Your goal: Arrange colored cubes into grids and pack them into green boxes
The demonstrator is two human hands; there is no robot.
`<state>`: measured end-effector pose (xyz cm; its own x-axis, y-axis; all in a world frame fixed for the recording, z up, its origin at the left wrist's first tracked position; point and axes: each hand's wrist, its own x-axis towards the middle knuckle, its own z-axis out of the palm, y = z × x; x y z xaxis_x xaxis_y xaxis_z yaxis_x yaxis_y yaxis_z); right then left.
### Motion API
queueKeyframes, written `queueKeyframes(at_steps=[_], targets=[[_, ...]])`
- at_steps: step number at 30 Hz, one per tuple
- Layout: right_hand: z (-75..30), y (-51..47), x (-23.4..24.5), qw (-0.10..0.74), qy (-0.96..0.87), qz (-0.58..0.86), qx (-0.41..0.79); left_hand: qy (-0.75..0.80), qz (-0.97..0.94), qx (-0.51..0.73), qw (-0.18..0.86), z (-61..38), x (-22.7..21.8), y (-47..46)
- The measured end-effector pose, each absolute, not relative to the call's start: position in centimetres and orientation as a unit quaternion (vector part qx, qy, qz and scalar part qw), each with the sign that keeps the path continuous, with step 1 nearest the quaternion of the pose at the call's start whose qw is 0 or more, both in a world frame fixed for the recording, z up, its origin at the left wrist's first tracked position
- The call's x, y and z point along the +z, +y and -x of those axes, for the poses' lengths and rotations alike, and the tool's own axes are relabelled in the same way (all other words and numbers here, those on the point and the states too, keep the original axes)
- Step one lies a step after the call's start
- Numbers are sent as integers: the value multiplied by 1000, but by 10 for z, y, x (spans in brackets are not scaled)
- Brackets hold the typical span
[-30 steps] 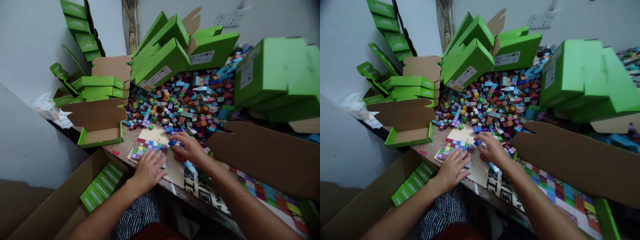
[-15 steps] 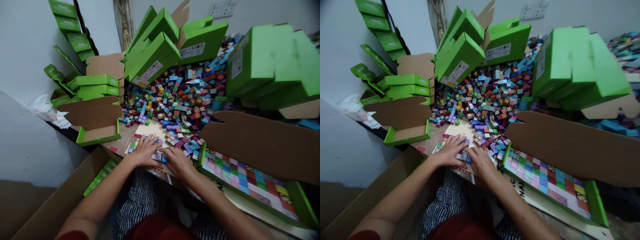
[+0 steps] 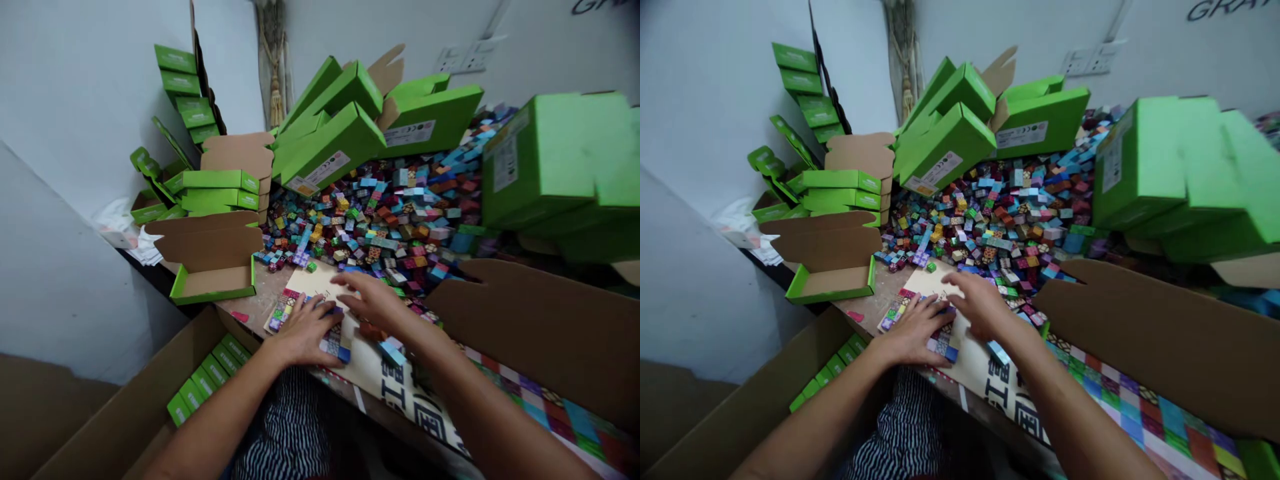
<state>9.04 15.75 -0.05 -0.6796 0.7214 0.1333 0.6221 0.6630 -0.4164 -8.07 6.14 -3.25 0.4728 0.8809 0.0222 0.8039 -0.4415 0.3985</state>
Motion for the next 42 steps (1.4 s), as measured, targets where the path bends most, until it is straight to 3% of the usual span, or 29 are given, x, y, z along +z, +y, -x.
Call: queueKeyframes(at_steps=[8,20,30,36,40,42], targets=[[17,212,-17,123,-884,447,60,496,-839,134,177,79,-34,64],[-33,218,-20,65,-904,421,33,508,-833,145,166,80,-35,58],[-17,227,-30,87,-919,376,80,511,-832,131,175,80,-37,61],[-49,213,-10,138,-907,376,132,516,-831,111,177,80,-36,62],[-96,170,2,204,-864,374,267,510,-836,109,168,80,-32,62],[-113,144,-1,199,-854,373,304,513,-835,107,168,80,-32,61]])
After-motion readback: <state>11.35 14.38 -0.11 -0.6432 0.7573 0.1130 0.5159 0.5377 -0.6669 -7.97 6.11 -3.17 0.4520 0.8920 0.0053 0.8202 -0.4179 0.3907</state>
